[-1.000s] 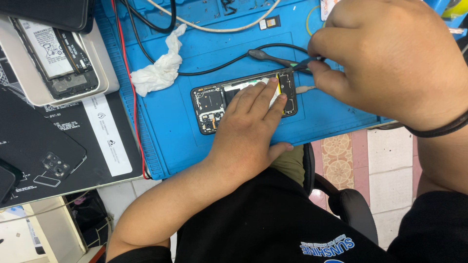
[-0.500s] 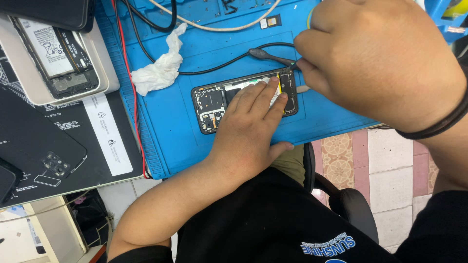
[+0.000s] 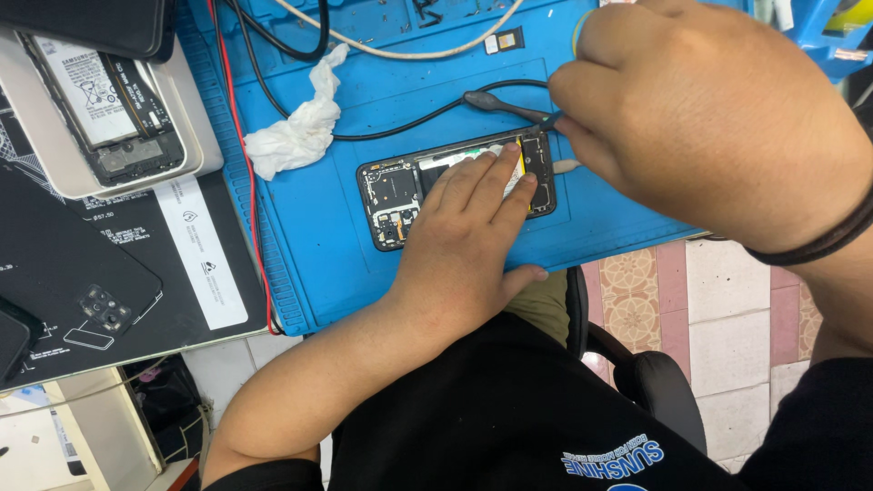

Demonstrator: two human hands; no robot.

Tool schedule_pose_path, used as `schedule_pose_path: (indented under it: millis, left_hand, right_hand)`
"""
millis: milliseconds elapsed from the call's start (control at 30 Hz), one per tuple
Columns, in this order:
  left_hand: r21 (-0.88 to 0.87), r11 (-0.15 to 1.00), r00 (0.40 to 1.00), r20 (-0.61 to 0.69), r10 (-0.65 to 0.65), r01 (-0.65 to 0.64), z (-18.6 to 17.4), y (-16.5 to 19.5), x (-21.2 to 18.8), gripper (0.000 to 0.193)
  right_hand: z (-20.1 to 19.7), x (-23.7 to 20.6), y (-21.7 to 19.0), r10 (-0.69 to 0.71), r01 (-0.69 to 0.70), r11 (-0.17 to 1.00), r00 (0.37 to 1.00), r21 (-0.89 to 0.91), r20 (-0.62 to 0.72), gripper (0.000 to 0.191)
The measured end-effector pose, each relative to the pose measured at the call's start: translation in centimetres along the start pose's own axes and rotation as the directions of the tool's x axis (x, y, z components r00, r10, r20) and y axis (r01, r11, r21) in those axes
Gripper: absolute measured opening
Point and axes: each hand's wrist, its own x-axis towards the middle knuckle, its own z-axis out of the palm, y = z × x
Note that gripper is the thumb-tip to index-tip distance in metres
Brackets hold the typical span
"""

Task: The person works on an opened smartphone lying on a blue repair mat, using a screwdriver to unscrew and manipulate internal components. They reposition the phone, work on different screws and parts, and handle the screwdriver bits by hand during the repair.

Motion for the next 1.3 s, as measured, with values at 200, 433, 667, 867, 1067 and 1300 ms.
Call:
schedule_pose_path:
  millis: [200, 433, 667, 867, 1067, 1300]
  left_hand:
    - [0.013, 1.000, 1.000, 0.011, -0.006, 0.006, 0.2, 0.0, 0.1, 0.092]
    - [0.022, 1.000, 1.000, 0.020, -0.012, 0.011, 0.2, 0.1, 0.1, 0.093]
    - [0.025, 1.000, 1.000, 0.022, -0.017, 0.016, 0.4, 0.2, 0.1, 0.093]
    - [0.026, 0.999, 1.000, 0.022, -0.019, 0.018, 0.3, 0.2, 0.1, 0.093]
    - [0.028, 0.999, 1.000, 0.023, -0.021, 0.020, 0.2, 0.3, 0.2, 0.093]
    - [0.028, 0.999, 0.999, 0.035, -0.026, 0.025, 0.1, 0.4, 0.4, 0.093]
  right_hand:
    - [0.1, -0.2, -0.3, 0.031, -0.030, 0.999, 0.997, -0.019, 0.064, 0.016]
    - [0.0, -0.2, 0.1, 0.021, 0.001, 0.989, 0.989, -0.147, 0.147, 0.021]
    - [0.0, 0.1, 0.5, -0.021, 0.038, 0.984, 0.995, -0.174, 0.097, 0.021]
    - [0.0, 0.0, 0.5, 0.026, 0.039, 0.955, 0.976, -0.295, 0.215, 0.022]
    - [-0.3, 1.1, 0.8, 0.035, 0.015, 0.972, 0.977, -0.233, 0.212, 0.028]
    - [-0.1, 0.6, 0.9, -0.003, 0.050, 0.961, 0.986, -0.271, 0.169, 0.034]
